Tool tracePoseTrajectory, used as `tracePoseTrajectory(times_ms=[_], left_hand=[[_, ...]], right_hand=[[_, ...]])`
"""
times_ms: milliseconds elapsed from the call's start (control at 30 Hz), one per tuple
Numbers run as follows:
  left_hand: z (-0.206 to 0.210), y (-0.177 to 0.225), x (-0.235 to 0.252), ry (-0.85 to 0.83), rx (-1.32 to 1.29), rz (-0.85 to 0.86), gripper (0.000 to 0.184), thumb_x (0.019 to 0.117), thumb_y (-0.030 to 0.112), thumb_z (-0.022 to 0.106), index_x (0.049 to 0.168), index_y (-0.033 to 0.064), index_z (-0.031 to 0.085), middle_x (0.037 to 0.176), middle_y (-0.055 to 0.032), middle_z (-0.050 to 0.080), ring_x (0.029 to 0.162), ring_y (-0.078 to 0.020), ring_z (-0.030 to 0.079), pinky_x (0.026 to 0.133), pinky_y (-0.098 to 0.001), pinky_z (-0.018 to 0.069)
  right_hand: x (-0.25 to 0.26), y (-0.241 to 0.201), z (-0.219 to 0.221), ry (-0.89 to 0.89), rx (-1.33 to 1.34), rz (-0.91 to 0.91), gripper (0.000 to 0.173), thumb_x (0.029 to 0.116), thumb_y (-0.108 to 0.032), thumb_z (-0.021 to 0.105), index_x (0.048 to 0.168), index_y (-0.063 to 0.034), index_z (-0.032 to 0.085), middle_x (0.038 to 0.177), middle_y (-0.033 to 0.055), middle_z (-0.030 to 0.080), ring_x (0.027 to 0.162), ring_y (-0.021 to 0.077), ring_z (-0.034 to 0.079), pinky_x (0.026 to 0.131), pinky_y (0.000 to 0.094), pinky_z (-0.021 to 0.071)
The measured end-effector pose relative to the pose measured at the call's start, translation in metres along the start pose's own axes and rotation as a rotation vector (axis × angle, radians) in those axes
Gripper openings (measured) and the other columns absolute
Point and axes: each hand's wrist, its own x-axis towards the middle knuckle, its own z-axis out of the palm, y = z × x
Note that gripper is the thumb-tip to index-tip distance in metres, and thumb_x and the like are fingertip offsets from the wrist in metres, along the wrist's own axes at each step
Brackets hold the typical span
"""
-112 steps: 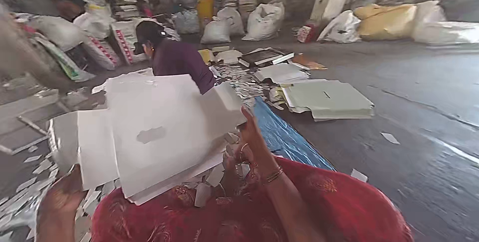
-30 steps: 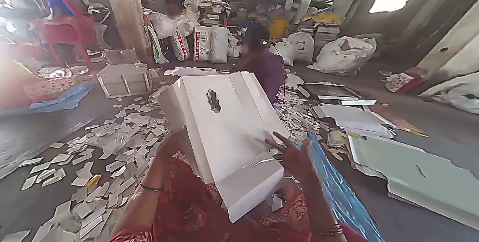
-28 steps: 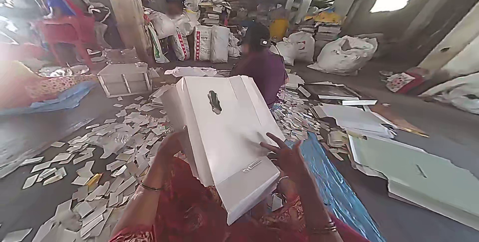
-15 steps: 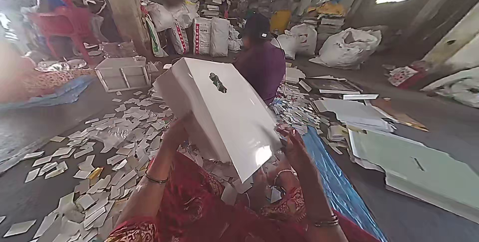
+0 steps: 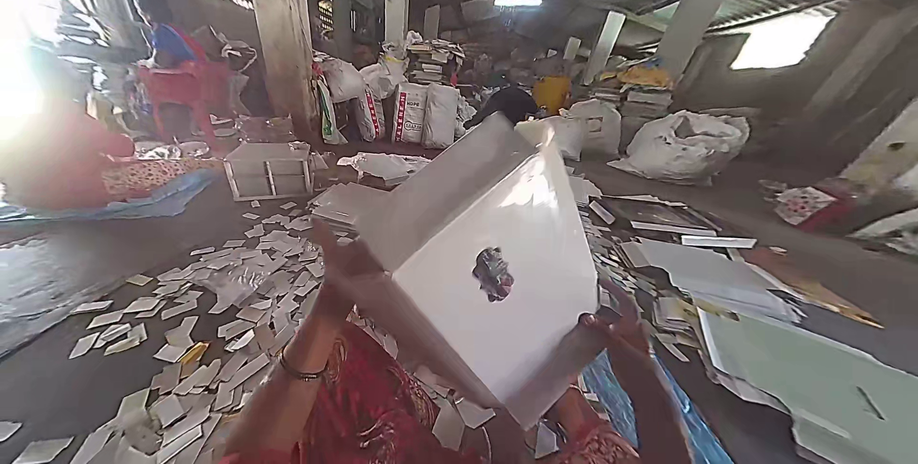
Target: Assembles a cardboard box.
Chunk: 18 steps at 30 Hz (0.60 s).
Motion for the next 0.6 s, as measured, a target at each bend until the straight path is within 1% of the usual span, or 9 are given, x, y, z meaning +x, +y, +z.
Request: tracePoseTrajectory(times_ms=[100,167,200,233,267,333,367,467,600], left_hand=[[0.006,0.022,-0.002,0.202,0.195,-0.094,0.070,0.1036,0.068,0.020,0.119,0.0180,0.067,0.101,-0.0016,0.076,0.092,-0.0094,0.073,0.081,-0.0315,0.0626],[-0.007,0.036,-0.016,0.020,0.288,-0.183,0.060,0.1095,0.055,0.024,0.136,0.0149,0.061,0.121,-0.0034,0.071,0.110,-0.0100,0.068,0.096,-0.0324,0.0579],[-0.001,0.042,-0.017,0.050,0.417,-0.201,0.045,0.1113,0.042,0.031,0.123,0.0154,0.065,0.108,0.0020,0.074,0.099,-0.0039,0.069,0.088,-0.0257,0.0593],[0.008,0.047,-0.014,0.123,0.599,-0.230,0.024,0.1067,0.023,0.041,0.104,0.0155,0.063,0.087,0.0091,0.071,0.080,0.0034,0.067,0.074,-0.0174,0.0578],[0.017,0.052,-0.010,0.131,0.774,-0.307,0.007,0.0960,0.012,0.053,0.099,0.0138,0.060,0.077,0.0122,0.066,0.070,0.0061,0.063,0.067,-0.0137,0.0543],[0.015,0.059,0.003,-0.020,0.991,-0.542,0.050,0.0706,0.015,0.078,0.116,0.0117,0.057,0.084,0.0099,0.071,0.076,0.0017,0.068,0.069,-0.0174,0.0589],[0.010,0.060,0.009,-0.108,1.041,-0.598,0.059,0.0694,0.011,0.080,0.123,0.0096,0.056,0.092,0.0073,0.073,0.084,-0.0009,0.071,0.076,-0.0201,0.0608],[-0.001,0.048,0.015,-0.189,1.235,-0.574,0.048,0.0848,0.000,0.076,0.129,0.0010,0.057,0.106,-0.0029,0.072,0.094,-0.0046,0.070,0.087,-0.0256,0.0593],[-0.011,0.024,0.023,0.066,1.321,-0.348,0.038,0.1004,0.016,0.065,0.133,-0.0003,0.054,0.113,-0.0117,0.067,0.095,-0.0119,0.067,0.088,-0.0386,0.0573]], right_hand=[[0.000,-0.014,-0.025,-0.015,-0.230,-0.013,0.089,0.0710,-0.023,0.081,0.149,-0.0076,0.042,0.112,0.0052,0.070,0.076,0.0069,0.068,0.067,0.0288,0.0596],[0.001,-0.028,-0.035,-0.058,-0.386,0.024,0.085,0.0740,-0.013,0.083,0.149,-0.0071,0.045,0.124,0.0159,0.066,0.085,0.0182,0.070,0.075,0.0406,0.0609],[0.002,-0.035,-0.036,-0.065,-0.452,0.040,0.085,0.0738,-0.012,0.085,0.149,-0.0066,0.046,0.123,0.0206,0.066,0.090,0.0248,0.071,0.079,0.0471,0.0603],[0.002,-0.040,-0.036,-0.078,-0.500,0.049,0.085,0.0745,-0.012,0.086,0.149,-0.0065,0.045,0.119,0.0212,0.068,0.091,0.0259,0.071,0.081,0.0478,0.0603],[0.001,-0.043,-0.038,-0.088,-0.527,0.069,0.084,0.0761,-0.012,0.086,0.149,-0.0069,0.045,0.115,0.0211,0.070,0.093,0.0274,0.072,0.083,0.0489,0.0600],[-0.001,-0.044,-0.041,-0.113,-0.534,0.100,0.080,0.0793,-0.011,0.086,0.149,-0.0112,0.046,0.117,0.0195,0.069,0.092,0.0274,0.071,0.083,0.0482,0.0597],[0.001,-0.041,-0.041,-0.121,-0.528,0.099,0.079,0.0800,-0.010,0.085,0.149,-0.0145,0.047,0.120,0.0191,0.067,0.088,0.0271,0.070,0.080,0.0485,0.0590],[0.001,-0.040,-0.033,-0.112,-0.503,0.103,0.083,0.0784,-0.004,0.086,0.150,-0.0193,0.046,0.109,0.0171,0.069,0.070,0.0233,0.063,0.066,0.0459,0.0553],[-0.020,-0.070,-0.028,-0.091,-0.454,0.028,0.084,0.0837,-0.004,0.081,0.154,-0.0253,0.040,0.090,0.0135,0.068,0.056,0.0195,0.055,0.049,0.0347,0.0485]])
